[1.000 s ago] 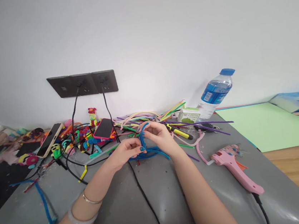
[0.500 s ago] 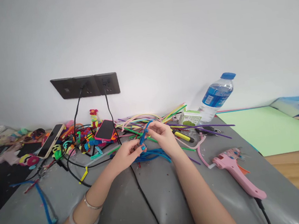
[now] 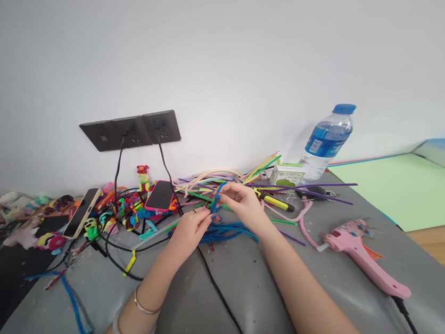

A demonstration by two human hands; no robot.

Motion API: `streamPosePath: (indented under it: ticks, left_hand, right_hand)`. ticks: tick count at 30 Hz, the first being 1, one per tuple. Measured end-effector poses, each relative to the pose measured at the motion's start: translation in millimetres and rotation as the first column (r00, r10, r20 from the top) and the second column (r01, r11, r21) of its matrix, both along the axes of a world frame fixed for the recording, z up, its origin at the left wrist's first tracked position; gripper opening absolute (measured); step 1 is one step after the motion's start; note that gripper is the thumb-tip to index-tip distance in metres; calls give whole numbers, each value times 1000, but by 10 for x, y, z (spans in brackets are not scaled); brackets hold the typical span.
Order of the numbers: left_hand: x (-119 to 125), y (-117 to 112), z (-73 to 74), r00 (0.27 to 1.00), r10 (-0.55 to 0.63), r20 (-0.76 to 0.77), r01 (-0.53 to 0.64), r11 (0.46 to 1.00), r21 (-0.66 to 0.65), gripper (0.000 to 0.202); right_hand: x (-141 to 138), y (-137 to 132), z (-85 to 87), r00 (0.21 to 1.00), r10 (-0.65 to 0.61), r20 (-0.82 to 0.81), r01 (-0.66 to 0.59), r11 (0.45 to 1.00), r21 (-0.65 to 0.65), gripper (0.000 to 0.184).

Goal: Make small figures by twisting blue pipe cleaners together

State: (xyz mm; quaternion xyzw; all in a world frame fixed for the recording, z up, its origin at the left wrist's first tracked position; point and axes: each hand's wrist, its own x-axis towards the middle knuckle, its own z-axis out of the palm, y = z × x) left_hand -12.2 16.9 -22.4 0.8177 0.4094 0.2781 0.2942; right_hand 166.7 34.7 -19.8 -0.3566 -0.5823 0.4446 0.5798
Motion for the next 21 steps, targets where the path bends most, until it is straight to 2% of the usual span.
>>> streamPosePath:
  ticks: [7, 12, 16, 21]
  left_hand:
    - [8, -24, 16, 999, 17, -29, -16, 1000, 25, 27]
    - [7, -27, 35, 1000, 10, 19, -10, 1000, 11, 29]
    - [15, -2, 3, 993, 55, 106, -53, 998, -19, 27]
    - [34, 37, -34, 931, 161, 327, -96, 974, -206, 19]
  right_hand:
    - [-18, -17, 21, 999, 5, 44, -4, 1000, -14, 22]
    - [-24, -1, -1, 1000, -18, 7, 18, 999, -39, 25]
    - [-20, 18, -9, 999, -48, -23, 47, 998, -52, 26]
    - [-15, 11, 18, 998, -35, -59, 32, 998, -62, 25]
